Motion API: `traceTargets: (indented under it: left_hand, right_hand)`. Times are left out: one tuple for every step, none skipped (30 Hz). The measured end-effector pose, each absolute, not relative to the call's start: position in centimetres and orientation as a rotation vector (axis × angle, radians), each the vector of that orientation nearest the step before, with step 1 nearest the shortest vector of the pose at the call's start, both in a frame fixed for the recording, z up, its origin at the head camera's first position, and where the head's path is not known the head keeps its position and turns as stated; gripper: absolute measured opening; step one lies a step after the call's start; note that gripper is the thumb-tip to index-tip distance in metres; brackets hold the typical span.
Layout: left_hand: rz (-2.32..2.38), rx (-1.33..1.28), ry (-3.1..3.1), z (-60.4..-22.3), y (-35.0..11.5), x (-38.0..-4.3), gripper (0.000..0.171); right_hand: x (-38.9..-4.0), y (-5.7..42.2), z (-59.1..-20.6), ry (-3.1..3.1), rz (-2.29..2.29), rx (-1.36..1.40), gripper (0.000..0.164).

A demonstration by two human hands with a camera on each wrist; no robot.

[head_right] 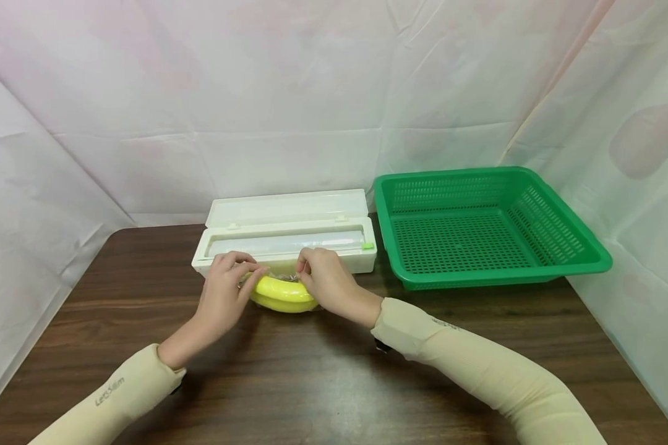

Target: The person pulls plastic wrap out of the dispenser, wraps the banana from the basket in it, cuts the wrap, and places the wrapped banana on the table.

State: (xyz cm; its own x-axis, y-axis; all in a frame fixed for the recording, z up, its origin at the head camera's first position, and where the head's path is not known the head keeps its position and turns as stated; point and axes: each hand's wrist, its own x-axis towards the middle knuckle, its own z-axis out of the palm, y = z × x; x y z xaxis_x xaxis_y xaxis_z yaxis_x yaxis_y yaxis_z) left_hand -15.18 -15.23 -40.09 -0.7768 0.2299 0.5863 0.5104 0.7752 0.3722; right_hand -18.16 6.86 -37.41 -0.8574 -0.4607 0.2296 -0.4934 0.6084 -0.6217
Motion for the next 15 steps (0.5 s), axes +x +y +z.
traceTargets:
  left_hand:
    - [-0.676,-0.582,-2.412,-40.26,-15.28,-15.15,0.014]
    - [-0.647,-0.616,-2.38,-40.42,-15.35,-15.13,0.015]
    - [-0.628,-0.661,-2.345,-40.54,-15.4,-15.12,0.016]
    - [-0.615,-0.71,-2.313,-40.63,-15.46,-15.11,0.02]
    - [-0.61,-0.764,-2.283,-40.69,-15.49,-15.09,0.024]
    - [-0.604,-0.822,-2.255,-40.74,-15.52,-15.09,0.029]
    - [-0.597,-0.88,-2.234,-40.78,-15.53,-15.09,0.035]
    - [-0.583,-0.935,-2.219,-40.8,-15.54,-15.12,0.041]
    - [-0.565,-0.983,-2.21,-40.81,-15.54,-15.14,0.046]
    - [-0.541,-1.02,-2.206,-40.82,-15.54,-15.17,0.049]
    - [-0.522,-1.048,-2.205,-40.85,-15.54,-15.24,0.049]
    - [-0.508,-1.068,-2.21,-40.85,-15.54,-15.32,0.047]
    - [-0.494,-1.077,-2.221,-40.83,-15.52,-15.39,0.046]
    - [-0.482,-1.075,-2.235,-40.78,-15.52,-15.46,0.044]
    - [-0.476,-1.07,-2.252,-40.71,-15.5,-15.54,0.043]
  right_hand:
    - [-18.21,6.82,-37.45,-2.777,1.099,0.822,0.011]
    - [-18.23,6.79,-37.46,-2.779,1.106,0.822,0.011]
    - [-18.25,6.78,-37.46,-2.779,1.112,0.824,0.011]
    - [-18.27,6.77,-37.44,-2.78,1.118,0.825,0.011]
    - [-18.3,6.77,-37.43,-2.78,1.121,0.828,0.01]
    - [-18.33,6.79,-37.42,-2.781,1.122,0.83,0.01]
    - [-18.37,6.82,-37.41,-2.781,1.124,0.83,0.01]
    - [-18.42,6.84,-37.41,-2.782,1.125,0.83,0.01]
    - [-18.48,6.88,-37.42,-2.78,1.126,0.83,0.009]
    - [-18.58,6.92,-37.48,-2.778,1.128,0.83,0.009]
    - [-18.67,6.96,-37.55,-2.776,1.129,0.829,0.009]
    - [-18.74,6.98,-37.57,-2.773,1.134,0.827,0.008]
    - [-18.8,6.98,-37.59,-2.771,1.141,0.823,0.008]
    - [-18.87,6.98,-37.62,-2.766,1.145,0.82,0.008]
    - [-18.92,6.97,-37.65,-2.76,1.148,0.815,0.008]
